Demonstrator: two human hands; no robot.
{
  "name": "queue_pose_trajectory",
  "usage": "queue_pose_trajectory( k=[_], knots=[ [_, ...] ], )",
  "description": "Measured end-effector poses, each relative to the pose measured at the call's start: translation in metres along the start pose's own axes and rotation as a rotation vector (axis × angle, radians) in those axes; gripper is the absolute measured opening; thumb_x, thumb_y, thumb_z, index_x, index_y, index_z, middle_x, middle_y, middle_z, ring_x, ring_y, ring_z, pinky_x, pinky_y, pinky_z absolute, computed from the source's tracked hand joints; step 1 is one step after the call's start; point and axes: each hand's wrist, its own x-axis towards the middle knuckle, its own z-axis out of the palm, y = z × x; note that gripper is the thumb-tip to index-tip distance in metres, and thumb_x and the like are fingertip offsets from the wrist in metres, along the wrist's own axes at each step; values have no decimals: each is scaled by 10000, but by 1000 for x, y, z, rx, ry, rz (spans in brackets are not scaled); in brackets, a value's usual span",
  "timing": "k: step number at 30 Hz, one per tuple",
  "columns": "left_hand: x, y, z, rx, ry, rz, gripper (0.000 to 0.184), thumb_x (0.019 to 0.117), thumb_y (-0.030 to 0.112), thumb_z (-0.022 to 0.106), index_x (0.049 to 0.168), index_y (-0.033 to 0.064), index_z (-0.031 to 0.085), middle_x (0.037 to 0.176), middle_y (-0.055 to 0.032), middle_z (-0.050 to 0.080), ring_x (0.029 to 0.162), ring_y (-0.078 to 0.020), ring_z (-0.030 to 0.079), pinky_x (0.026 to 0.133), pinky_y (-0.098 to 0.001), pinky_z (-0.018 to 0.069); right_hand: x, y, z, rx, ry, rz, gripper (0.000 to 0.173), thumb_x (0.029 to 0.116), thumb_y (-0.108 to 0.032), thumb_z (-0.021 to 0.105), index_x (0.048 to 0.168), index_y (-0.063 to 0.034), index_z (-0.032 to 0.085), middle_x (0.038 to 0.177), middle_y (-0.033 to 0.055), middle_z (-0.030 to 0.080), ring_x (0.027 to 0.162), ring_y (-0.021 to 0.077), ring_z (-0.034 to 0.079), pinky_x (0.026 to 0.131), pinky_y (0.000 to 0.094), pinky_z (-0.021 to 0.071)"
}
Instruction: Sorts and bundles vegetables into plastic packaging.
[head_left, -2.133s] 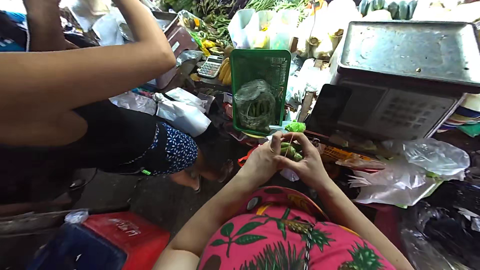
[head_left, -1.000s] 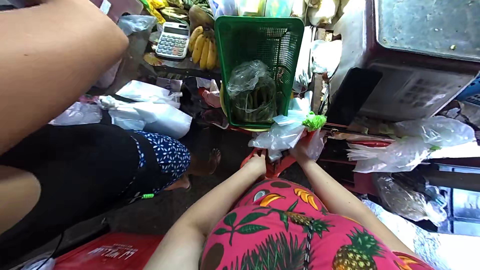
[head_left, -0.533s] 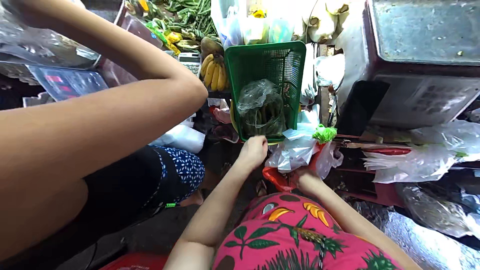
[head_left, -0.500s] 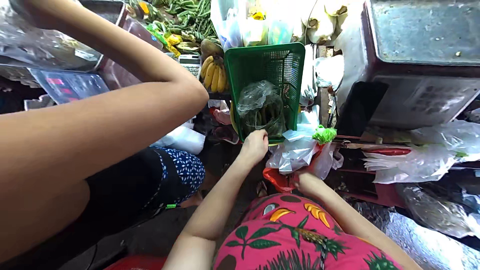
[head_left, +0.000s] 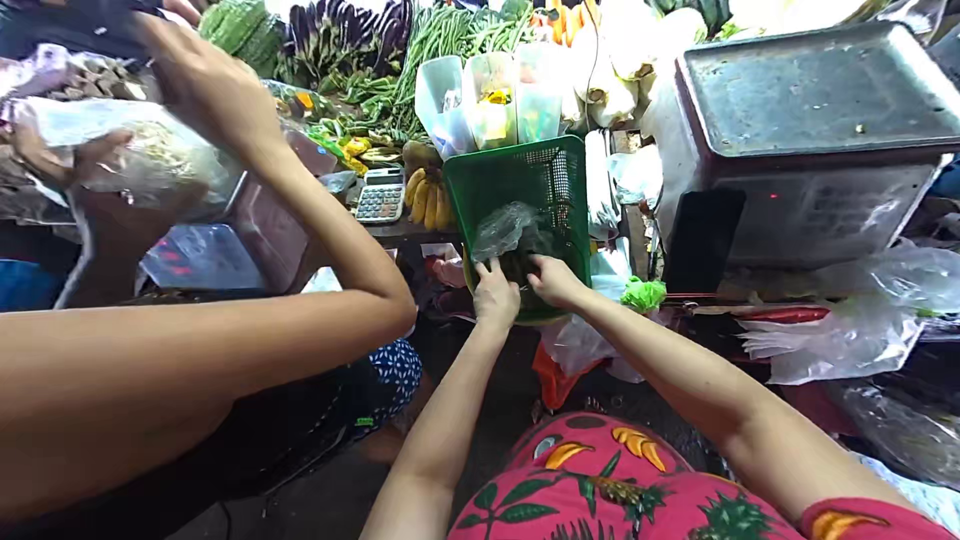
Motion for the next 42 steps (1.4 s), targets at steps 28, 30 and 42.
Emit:
queue_pose_trajectory(
  k=[28, 30, 42],
  knots=[
    [-2, -56, 30, -396, 226, 318, 581, 864, 30, 673, 1431, -22, 554, 1279, -226, 630, 1155, -287, 648, 1008, -388, 530, 24, -28, 8, -128, -66, 19, 426, 934, -357, 752, 1333, -222, 686, 1325, 140, 670, 1276, 353, 599, 1062, 613, 453],
    [-2, -59, 35, -417, 245, 328, 546, 873, 60, 687, 1400, -35, 578, 1264, -230, 636, 1140, -281, 653, 1001, -377, 533, 23, -28, 7, -150, -76, 3, 424, 957, -342, 729, 1347, -188, 670, 1310, 165, 672, 1267, 369, 602, 1062, 616, 452],
    [-21, -43, 52, -429, 279, 241, 714, 906, 375, 747, 1465, -4, 516, 1463, -266, 485, 1319, -361, 538, 1101, -438, 468, 13, 0, -34, -72, 359, -172, 198, 1003, -287, 675, 1148, -168, 739, 1084, 87, 760, 1030, 324, 716, 900, 638, 528]
  ],
)
